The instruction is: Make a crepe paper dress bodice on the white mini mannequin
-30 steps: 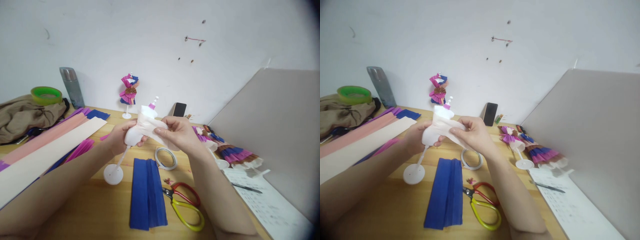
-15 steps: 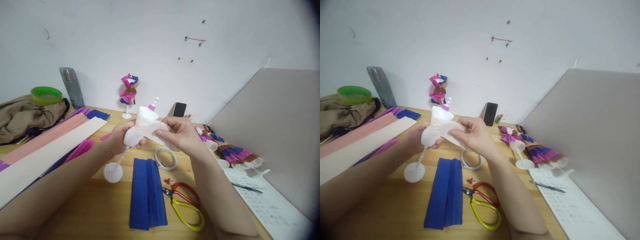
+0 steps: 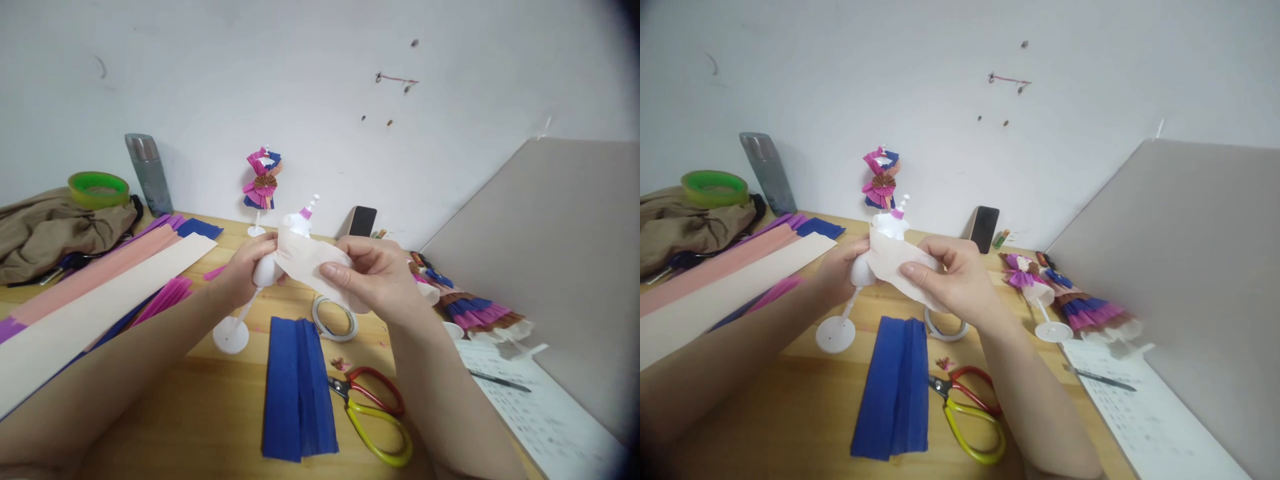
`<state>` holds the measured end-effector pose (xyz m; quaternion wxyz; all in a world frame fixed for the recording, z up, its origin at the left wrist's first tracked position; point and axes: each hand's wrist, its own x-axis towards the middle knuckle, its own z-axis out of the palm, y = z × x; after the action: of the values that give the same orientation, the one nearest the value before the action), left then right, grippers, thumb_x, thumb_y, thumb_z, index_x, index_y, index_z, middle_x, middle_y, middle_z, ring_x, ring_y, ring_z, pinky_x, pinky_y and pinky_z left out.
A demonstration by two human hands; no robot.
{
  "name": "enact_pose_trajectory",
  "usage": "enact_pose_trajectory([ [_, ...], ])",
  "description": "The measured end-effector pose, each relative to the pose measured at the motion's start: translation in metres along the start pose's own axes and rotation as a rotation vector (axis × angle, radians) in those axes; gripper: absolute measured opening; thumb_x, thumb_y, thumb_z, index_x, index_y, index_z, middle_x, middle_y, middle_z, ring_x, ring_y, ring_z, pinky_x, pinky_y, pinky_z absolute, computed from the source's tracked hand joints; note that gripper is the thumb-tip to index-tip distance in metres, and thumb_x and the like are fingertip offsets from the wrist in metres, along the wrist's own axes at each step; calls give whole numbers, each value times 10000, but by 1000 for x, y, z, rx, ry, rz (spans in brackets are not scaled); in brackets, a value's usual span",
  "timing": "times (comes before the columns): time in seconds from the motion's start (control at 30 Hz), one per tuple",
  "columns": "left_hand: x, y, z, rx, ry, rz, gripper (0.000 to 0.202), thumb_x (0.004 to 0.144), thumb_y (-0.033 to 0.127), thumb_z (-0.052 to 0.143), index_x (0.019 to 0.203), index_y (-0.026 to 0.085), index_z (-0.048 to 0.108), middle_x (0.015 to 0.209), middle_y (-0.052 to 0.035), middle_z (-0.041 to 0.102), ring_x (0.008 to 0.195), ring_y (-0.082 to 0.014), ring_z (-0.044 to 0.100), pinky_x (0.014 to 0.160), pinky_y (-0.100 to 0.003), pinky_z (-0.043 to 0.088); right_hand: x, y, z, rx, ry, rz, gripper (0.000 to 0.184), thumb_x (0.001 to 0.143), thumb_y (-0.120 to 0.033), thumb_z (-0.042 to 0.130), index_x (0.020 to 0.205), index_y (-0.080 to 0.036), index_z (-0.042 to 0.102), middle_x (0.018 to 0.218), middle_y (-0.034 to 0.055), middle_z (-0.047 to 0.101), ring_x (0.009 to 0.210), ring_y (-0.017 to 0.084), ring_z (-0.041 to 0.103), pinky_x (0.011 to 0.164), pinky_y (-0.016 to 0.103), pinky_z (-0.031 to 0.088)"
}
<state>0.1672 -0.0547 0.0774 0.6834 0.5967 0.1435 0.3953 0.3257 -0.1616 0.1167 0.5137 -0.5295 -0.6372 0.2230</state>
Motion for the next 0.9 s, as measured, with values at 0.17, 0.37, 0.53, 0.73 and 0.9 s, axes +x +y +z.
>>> enact_pose_trajectory([
  [0.17,6,-8,0,-144,5,-85,127,655,270,638,683,146,635,573,-4,581,467,-115,496,454,-239,393,-1,3,-1,2,2,5,299,737,-396,739,616,-175,581,539,-37,474,494,83,394,452,226,266],
  [0.37,5,-6,3,-163,35,-137,122,566,209,674,647,143,611,550,10,572,475,-94,478,461,-213,355,3,7,-2,-21,-12,11,275,747,-383,721,626,-173,592,535,-39,477,493,82,389,455,228,270],
  [0.53,5,-5,3,-144,32,-119,91,589,207,658,637,141,619,570,2,583,493,-98,492,465,-217,356,4,9,-5,-38,-22,17,273,754,-389,701,630,-172,590,541,-36,476,499,86,393,465,232,275],
  [0.73,6,-10,2,-114,141,-74,140,681,250,688,776,152,655,685,-7,626,613,-120,539,555,-219,409,4,2,-4,-125,-74,62,312,732,-460,686,682,-159,618,609,-6,525,559,111,446,487,237,295],
  [0.9,-1,-16,9,-73,167,-34,252,775,370,682,907,159,643,720,6,605,606,-115,509,565,-229,376,8,8,7,-119,-46,123,303,733,-448,674,673,-161,595,612,-1,541,546,110,455,482,235,319],
])
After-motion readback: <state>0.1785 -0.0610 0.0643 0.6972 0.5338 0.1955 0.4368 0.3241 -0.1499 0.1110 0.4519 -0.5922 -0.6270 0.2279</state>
